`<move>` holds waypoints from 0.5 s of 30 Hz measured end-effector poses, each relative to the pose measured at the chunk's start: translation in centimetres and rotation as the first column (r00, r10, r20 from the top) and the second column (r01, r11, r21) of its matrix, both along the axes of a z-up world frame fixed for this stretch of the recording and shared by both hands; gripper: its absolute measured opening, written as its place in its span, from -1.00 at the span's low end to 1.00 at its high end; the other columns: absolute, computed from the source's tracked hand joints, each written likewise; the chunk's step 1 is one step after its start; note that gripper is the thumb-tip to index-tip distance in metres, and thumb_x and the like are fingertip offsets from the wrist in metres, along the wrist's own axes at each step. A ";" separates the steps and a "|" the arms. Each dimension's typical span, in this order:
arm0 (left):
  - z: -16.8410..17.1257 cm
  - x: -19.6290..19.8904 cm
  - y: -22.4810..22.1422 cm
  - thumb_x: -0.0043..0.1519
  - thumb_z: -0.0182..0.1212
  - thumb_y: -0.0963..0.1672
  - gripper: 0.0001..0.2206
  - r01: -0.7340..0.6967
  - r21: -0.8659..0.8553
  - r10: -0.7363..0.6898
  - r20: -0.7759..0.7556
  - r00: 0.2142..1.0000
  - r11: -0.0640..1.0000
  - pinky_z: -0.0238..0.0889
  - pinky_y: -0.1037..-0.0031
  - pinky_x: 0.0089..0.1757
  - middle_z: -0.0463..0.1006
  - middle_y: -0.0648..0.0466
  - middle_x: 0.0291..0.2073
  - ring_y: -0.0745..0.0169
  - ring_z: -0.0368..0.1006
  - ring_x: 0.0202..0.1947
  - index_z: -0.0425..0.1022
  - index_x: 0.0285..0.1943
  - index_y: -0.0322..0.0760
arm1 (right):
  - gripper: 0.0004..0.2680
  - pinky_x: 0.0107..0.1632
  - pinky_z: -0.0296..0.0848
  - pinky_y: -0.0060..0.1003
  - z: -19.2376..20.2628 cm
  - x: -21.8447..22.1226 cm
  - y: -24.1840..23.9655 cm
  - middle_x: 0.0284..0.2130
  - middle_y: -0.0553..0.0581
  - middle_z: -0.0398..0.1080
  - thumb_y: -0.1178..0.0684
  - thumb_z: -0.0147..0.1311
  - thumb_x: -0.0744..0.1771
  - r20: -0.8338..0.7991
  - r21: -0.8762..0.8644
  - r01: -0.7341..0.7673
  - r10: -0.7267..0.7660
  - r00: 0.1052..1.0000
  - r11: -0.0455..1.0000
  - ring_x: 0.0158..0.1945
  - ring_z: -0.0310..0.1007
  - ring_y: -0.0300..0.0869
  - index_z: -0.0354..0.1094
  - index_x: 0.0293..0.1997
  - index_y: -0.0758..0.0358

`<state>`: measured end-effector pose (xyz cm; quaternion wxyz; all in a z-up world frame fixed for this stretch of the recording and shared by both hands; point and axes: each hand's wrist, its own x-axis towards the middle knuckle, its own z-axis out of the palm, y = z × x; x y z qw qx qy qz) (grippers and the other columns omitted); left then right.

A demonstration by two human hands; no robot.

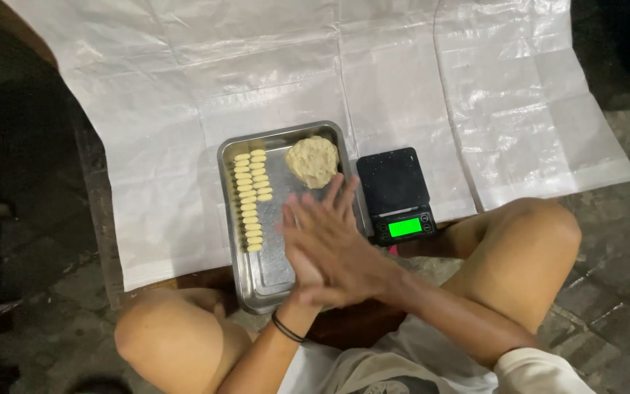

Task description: Rolling small portions of dough into balls and arranging them on a metal tray.

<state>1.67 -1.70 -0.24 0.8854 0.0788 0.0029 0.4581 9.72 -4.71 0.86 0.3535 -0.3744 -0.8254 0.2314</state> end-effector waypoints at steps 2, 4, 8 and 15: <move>0.9 0.2 -0.7 0.41 -0.32 0.17 -0.29 -0.098 -0.143 0.101 0.011 0.995 0.985 -0.24 0.32 0.45 0.06 -0.27 0.51 -0.04 -0.06 0.54 -0.01 0.57 -0.40 | -0.26 0.55 -0.45 0.03 -0.1 0.0 -0.2 0.56 0.35 -0.25 -0.59 -0.27 0.33 -0.007 -0.006 0.005 -0.005 1.000 1.000 0.62 -0.44 0.09 0.01 0.54 0.23; 1.0 1.3 -2.0 0.28 0.18 0.28 -0.09 -0.246 0.457 0.382 -0.234 0.894 0.855 -0.22 -0.18 0.51 -0.18 0.05 0.62 -0.24 -0.09 0.58 -0.21 0.65 -0.04 | -0.26 0.55 -0.46 0.07 -0.3 0.1 -0.2 0.57 0.33 -0.27 -0.59 -0.28 0.34 -0.031 -0.007 0.007 -0.007 0.999 1.000 0.62 -0.46 0.10 -0.02 0.55 0.24; -1.5 1.1 -1.4 0.24 0.07 0.34 -0.06 -0.211 0.569 0.403 -0.236 0.884 0.795 -0.22 -0.14 0.51 -0.23 -0.22 0.62 -0.46 -0.16 0.58 -0.62 0.58 0.43 | -0.26 0.56 -0.48 0.10 -0.9 0.7 0.1 0.57 0.32 -0.29 -0.59 -0.28 0.35 -0.050 -0.011 0.013 -0.013 0.999 1.000 0.63 -0.47 0.12 -0.05 0.56 0.25; -9.1 3.3 -3.1 0.14 -0.10 0.40 0.00 -0.210 0.300 0.244 -0.082 0.966 0.931 -0.39 0.13 0.42 -0.27 -0.22 0.60 -0.21 -0.35 0.58 -0.37 0.66 0.05 | -0.24 0.56 -0.54 0.14 -0.8 1.0 2.1 0.57 0.32 -0.35 -0.60 -0.27 0.34 -0.125 0.009 0.029 -0.027 0.992 1.000 0.62 -0.60 0.14 -0.04 0.56 0.26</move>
